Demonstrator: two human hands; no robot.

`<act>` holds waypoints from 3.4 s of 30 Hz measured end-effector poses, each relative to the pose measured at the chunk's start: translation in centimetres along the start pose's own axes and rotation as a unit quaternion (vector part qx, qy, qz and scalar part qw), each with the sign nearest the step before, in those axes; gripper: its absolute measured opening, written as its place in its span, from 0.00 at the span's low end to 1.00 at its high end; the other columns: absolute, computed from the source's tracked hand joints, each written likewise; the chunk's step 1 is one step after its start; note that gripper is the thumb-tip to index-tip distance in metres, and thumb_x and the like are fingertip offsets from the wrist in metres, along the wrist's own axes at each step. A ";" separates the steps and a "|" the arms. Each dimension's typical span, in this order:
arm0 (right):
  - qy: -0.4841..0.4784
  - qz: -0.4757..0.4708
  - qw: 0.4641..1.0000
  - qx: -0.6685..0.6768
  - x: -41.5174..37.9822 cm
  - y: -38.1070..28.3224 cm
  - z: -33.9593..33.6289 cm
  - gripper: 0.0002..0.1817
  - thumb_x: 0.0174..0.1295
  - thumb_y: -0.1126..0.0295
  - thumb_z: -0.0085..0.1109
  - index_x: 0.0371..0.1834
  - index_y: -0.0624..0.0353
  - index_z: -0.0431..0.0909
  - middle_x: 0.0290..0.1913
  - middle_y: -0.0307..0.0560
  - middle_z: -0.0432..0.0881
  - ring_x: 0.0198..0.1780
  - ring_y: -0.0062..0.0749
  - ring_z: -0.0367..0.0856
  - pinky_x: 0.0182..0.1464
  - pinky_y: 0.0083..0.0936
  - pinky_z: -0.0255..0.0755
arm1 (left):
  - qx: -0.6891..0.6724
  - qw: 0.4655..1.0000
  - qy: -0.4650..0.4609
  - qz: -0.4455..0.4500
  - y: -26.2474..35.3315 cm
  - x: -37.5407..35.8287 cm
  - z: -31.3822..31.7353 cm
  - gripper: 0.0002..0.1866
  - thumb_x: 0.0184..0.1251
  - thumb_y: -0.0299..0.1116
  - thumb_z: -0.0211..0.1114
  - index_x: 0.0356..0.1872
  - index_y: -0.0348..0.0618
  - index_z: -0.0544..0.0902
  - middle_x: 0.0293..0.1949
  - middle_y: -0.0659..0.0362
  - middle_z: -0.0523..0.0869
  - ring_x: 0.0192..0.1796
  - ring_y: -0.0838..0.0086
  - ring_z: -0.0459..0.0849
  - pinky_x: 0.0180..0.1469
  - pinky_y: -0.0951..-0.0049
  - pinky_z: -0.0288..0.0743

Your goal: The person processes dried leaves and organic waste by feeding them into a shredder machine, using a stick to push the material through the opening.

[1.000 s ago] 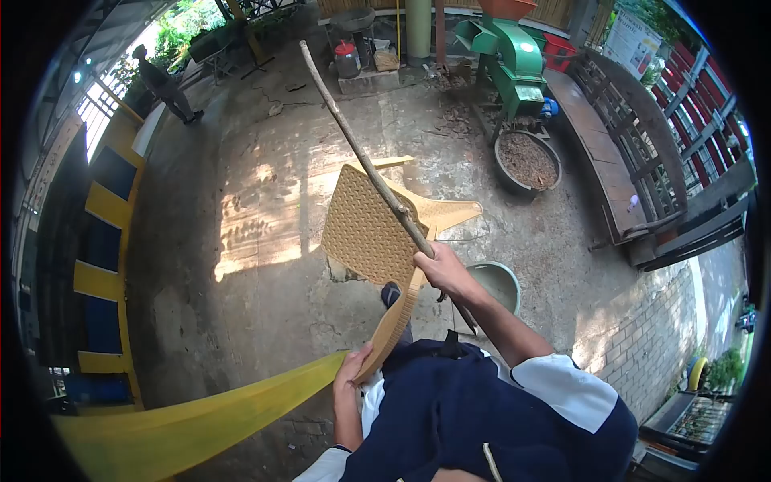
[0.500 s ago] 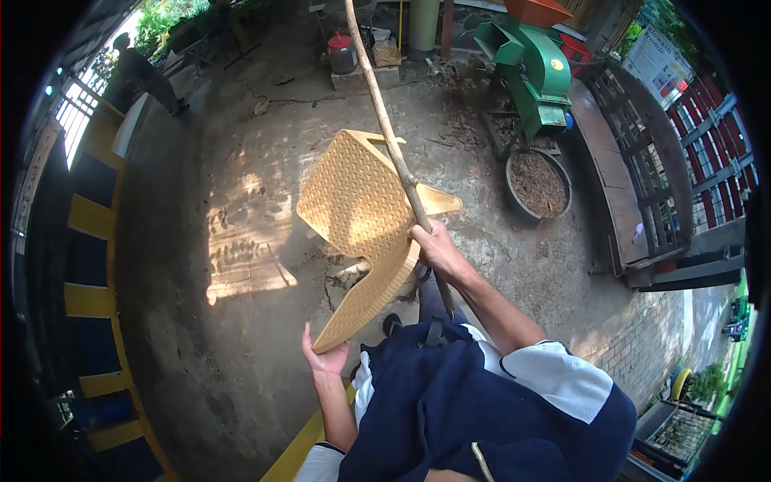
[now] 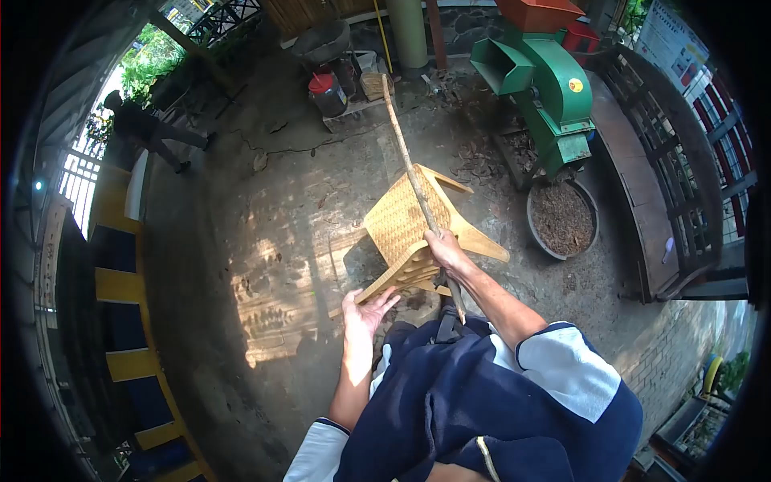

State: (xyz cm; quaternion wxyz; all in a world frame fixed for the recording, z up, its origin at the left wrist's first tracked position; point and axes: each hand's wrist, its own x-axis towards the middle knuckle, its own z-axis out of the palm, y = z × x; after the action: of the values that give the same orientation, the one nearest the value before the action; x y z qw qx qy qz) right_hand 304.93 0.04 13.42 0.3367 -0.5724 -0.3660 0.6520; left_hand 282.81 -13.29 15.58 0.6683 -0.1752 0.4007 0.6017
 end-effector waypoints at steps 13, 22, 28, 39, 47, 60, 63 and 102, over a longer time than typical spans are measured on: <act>-0.030 0.079 0.996 0.027 21.0 -13.3 -8.0 0.12 0.70 0.62 0.47 0.30 0.52 0.72 0.17 0.29 0.62 0.14 0.15 0.55 0.15 0.19 0.48 | -0.069 0.987 -0.057 -0.133 6.0 24.6 18.1 0.28 0.61 0.21 0.53 0.58 0.04 0.61 0.67 0.21 0.63 0.74 0.30 0.60 0.69 0.49 0.79; 0.035 0.055 0.987 0.150 33.9 -23.1 -2.0 0.12 0.75 0.60 0.49 0.34 0.52 0.73 0.19 0.27 0.59 0.17 0.12 0.54 0.16 0.16 0.46 | 0.182 0.977 -0.100 -0.039 19.0 36.4 36.8 0.06 0.62 0.23 0.56 0.34 0.28 0.74 0.43 0.38 0.82 0.52 0.44 0.85 0.63 0.44 0.82; 0.147 -0.027 0.988 -0.029 35.1 -33.6 -3.9 0.17 0.73 0.55 0.60 0.49 0.58 0.83 0.21 0.25 0.62 0.18 0.10 0.58 0.18 0.18 0.50 | 0.203 0.971 -0.106 -0.064 25.0 41.9 46.3 0.09 0.65 0.25 0.58 0.43 0.32 0.75 0.46 0.43 0.83 0.54 0.50 0.85 0.62 0.46 0.84; 0.556 -0.250 0.789 0.070 41.9 -40.5 -22.0 0.16 0.74 0.55 0.62 0.41 0.58 0.78 0.19 0.25 0.60 0.17 0.08 0.55 0.17 0.14 0.46 | 0.317 0.938 -0.136 -0.029 28.1 51.9 65.2 0.11 0.64 0.24 0.59 0.47 0.35 0.75 0.50 0.46 0.82 0.55 0.52 0.84 0.62 0.47 0.82; 0.590 -0.270 0.742 0.173 52.7 -49.7 -34.4 0.23 0.72 0.50 0.62 0.50 0.62 0.78 0.21 0.24 0.57 0.17 0.08 0.54 0.19 0.15 0.46 | 0.441 0.889 -0.100 -0.069 26.3 65.5 81.4 0.21 0.62 0.23 0.56 0.57 0.31 0.67 0.54 0.43 0.78 0.59 0.47 0.83 0.58 0.43 0.85; 0.676 -0.224 0.680 0.175 60.1 -54.0 -43.9 0.29 0.66 0.49 0.69 0.56 0.64 0.79 0.22 0.24 0.61 0.17 0.07 0.55 0.19 0.13 0.48 | 0.621 0.774 -0.120 -0.035 31.4 64.0 103.2 0.27 0.60 0.23 0.58 0.63 0.29 0.69 0.55 0.46 0.83 0.50 0.60 0.89 0.49 0.63 0.90; 0.715 -0.188 0.660 0.130 61.6 -55.0 -43.8 0.25 0.64 0.54 0.72 0.54 0.64 0.80 0.22 0.25 0.64 0.18 0.09 0.58 0.20 0.14 0.49 | 0.629 0.764 -0.138 -0.044 33.7 66.9 105.0 0.29 0.61 0.23 0.58 0.65 0.28 0.68 0.56 0.46 0.83 0.50 0.60 0.89 0.49 0.64 0.90; 0.770 0.029 0.638 -0.002 63.5 -59.1 -44.8 0.23 0.68 0.65 0.68 0.63 0.63 0.77 0.48 0.40 0.83 0.48 0.21 0.79 0.52 0.22 0.73 | 0.795 0.493 -0.264 -0.235 -14.0 112.6 135.6 0.09 0.58 0.26 0.58 0.40 0.38 0.72 0.43 0.50 0.75 0.51 0.45 0.85 0.54 0.37 0.84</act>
State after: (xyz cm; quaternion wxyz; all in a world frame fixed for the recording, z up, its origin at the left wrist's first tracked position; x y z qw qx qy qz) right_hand 343.06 88.47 29.26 0.4766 -0.8780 0.0407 -0.0158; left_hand 335.00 155.61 11.82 0.7160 0.5098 0.4583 -0.1321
